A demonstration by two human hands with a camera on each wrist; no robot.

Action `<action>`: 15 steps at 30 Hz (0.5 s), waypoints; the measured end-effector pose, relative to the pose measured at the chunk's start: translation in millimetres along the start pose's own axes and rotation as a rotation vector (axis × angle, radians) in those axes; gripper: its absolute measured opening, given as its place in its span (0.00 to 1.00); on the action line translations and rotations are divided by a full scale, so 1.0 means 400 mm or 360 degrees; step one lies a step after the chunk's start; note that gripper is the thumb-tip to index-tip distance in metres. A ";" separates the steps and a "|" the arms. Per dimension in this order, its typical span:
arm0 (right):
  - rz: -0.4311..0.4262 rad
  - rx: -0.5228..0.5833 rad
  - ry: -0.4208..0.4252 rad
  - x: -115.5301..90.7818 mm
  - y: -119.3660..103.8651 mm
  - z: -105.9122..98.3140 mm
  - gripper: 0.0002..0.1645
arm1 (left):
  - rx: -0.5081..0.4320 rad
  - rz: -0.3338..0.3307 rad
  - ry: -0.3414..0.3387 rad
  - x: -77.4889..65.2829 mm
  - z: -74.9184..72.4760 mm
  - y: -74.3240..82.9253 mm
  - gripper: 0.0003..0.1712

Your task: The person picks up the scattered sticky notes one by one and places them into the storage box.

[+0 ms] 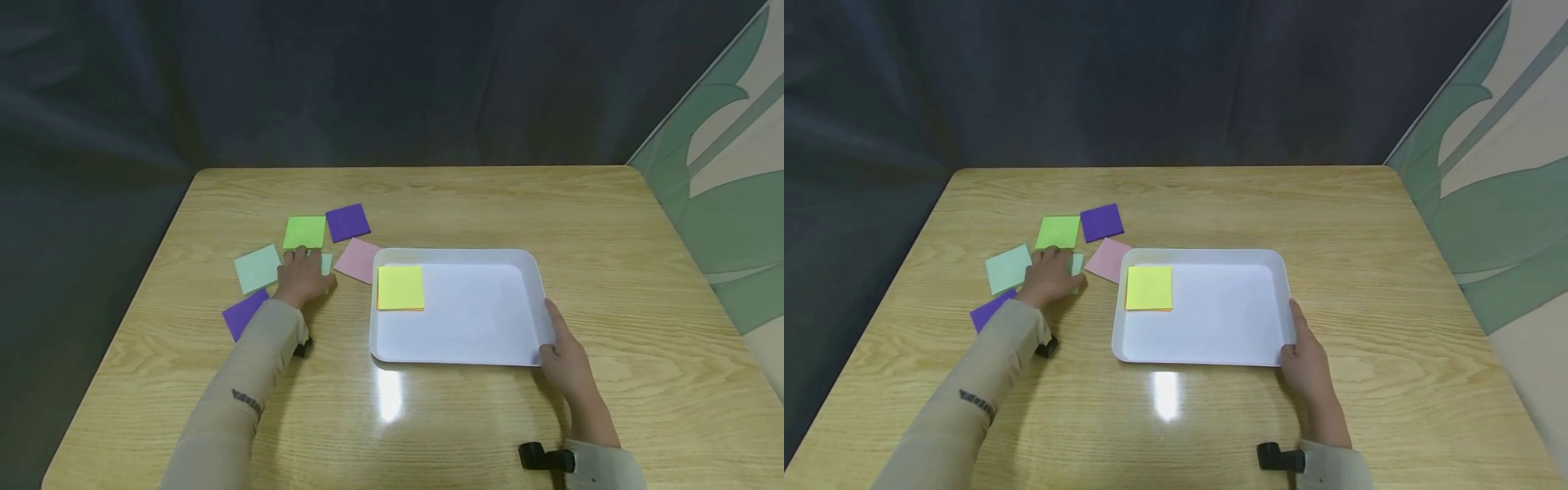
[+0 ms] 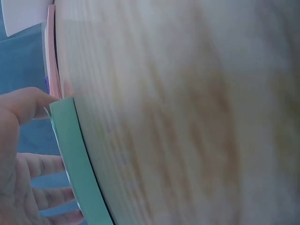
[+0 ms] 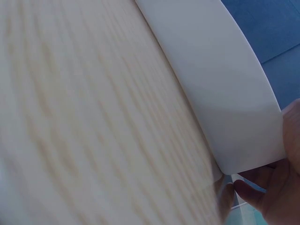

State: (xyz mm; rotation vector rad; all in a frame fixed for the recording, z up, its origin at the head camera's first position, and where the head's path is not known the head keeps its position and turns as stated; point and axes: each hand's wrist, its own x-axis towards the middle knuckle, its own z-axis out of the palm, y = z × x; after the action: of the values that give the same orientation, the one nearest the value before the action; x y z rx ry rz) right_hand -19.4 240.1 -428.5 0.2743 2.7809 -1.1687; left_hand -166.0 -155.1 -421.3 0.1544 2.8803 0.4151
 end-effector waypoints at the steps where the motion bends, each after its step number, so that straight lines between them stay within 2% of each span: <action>1: -0.0001 0.0000 0.0001 0.000 -0.001 0.000 0.45 | -0.0003 -0.0002 0.0001 0.000 -0.001 0.002 0.34; 9: -0.0008 -0.0005 0.0003 0.001 -0.001 0.000 0.45 | -0.0017 -0.0022 0.0003 0.006 -0.004 0.010 0.32; 15: -0.0010 -0.0016 0.0009 0.002 -0.001 0.001 0.44 | -0.0051 -0.0027 0.0054 0.008 0.000 0.006 0.32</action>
State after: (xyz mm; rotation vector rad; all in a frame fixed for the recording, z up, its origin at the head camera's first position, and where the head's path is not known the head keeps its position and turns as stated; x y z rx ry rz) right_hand -20.4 239.9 -428.7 0.2687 2.7938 -1.1566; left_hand -169.1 -152.5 -421.3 0.1188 2.9044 0.4650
